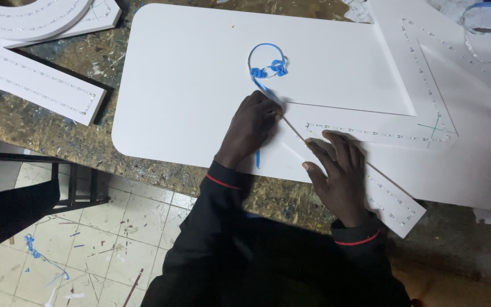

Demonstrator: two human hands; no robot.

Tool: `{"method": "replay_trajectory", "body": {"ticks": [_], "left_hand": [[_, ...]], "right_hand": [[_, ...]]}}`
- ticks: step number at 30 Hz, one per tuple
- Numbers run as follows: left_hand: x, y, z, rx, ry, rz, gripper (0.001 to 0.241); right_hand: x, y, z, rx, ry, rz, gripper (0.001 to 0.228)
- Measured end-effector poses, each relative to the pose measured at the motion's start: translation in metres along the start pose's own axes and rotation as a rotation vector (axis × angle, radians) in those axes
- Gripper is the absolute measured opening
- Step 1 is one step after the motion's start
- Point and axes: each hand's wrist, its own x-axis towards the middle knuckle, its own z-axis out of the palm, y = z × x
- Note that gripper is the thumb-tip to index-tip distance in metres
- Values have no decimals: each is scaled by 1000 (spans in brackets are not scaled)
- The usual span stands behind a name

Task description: Applying adhesive LED light strips to a large white letter M for sign fabrication.

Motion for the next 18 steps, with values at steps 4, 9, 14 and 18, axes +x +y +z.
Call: {"method": "replay_trajectory", "body": {"ticks": [4, 9, 14, 18], "left_hand": [[3, 4, -14, 14, -51, 30, 20], [0, 2, -13, 62, -67, 44, 19], [-2, 16, -19, 80, -96, -22, 17], [-1, 15, -21, 82, -94, -35, 18]], "right_hand": [[0, 1, -1, -22, -3, -4, 43], [-1, 2, 0, 12, 1, 13, 40], [-7, 7, 1, -11, -2, -22, 36], [-7, 7, 1, -56, -15, -44, 35]]}}
